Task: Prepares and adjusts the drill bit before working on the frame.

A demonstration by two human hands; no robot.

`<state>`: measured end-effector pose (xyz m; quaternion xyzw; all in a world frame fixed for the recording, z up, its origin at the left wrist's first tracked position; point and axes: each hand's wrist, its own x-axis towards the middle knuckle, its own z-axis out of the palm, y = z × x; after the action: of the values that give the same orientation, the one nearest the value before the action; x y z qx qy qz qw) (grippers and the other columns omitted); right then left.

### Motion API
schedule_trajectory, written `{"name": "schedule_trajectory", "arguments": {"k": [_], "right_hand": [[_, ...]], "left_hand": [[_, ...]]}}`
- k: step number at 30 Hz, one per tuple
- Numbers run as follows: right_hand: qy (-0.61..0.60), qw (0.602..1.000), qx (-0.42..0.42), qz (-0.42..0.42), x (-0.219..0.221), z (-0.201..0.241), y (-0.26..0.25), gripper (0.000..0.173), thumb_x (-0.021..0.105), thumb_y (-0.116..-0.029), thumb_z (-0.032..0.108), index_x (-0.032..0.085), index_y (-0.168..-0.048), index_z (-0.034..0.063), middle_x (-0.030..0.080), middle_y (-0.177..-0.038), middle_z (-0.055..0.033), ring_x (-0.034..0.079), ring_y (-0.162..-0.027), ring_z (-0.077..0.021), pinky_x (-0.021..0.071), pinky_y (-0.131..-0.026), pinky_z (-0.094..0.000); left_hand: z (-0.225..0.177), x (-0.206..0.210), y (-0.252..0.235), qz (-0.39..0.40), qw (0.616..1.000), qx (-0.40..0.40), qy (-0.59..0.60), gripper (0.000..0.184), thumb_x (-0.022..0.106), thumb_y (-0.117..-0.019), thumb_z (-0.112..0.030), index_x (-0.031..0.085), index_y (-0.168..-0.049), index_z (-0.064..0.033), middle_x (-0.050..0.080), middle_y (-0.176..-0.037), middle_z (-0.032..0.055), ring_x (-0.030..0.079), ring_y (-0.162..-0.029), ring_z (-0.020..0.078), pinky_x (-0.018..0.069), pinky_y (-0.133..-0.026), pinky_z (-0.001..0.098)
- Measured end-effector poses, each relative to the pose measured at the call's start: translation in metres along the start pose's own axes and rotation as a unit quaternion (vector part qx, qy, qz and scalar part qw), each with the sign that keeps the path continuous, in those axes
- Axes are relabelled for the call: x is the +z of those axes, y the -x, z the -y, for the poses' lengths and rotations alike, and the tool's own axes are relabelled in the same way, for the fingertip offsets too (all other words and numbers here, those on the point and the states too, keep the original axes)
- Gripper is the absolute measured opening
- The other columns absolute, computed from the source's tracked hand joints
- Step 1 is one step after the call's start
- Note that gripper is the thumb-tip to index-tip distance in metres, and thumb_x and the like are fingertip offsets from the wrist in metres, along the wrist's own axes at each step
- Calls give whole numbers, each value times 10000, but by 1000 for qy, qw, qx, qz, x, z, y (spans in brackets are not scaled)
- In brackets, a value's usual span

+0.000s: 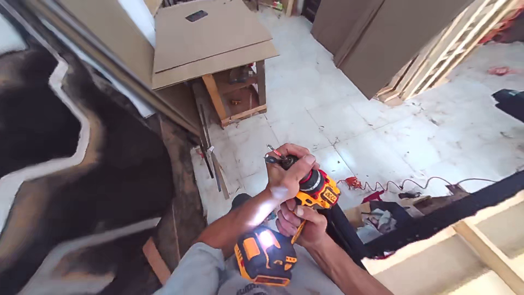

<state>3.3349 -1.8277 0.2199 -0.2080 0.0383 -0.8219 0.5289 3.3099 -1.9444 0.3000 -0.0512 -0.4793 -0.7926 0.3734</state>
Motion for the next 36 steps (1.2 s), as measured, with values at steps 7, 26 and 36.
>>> {"name": "schedule_trajectory", "arguments": {"k": [7, 26, 36], "right_hand": [[122, 988, -99, -5, -84, 72, -146, 235, 621, -987, 281, 696, -1145, 124, 651, -727, 60, 638, -659, -68, 543, -673, -276], [276, 803, -440, -290, -207, 308, -289, 366, 637, -1002, 404, 694, -1226, 119, 755, -921, -101, 718, -698, -157, 610, -658, -296], [201, 850, -471, -121, -287, 520, -276, 492, 626, -995, 399, 577, -1422, 160, 723, -814, -44, 690, -659, -138, 578, -631, -298]], "left_hand": [[84, -48, -173, 145, 986, 61, 60, 212, 615, -1023, -276, 691, -975, -84, 742, -867, 43, 734, -823, 139, 626, -776, 307], [308, 46, -509, 217, 854, -333, 336, 636, 235, -1073, -591, 595, -776, -159, 561, -602, -24, 565, -510, 97, 502, -503, 235], [455, 221, -576, 408, 792, -341, 302, 457, 441, -1061, -508, 554, -759, -185, 522, -667, -53, 540, -560, 63, 499, -524, 207]]}}
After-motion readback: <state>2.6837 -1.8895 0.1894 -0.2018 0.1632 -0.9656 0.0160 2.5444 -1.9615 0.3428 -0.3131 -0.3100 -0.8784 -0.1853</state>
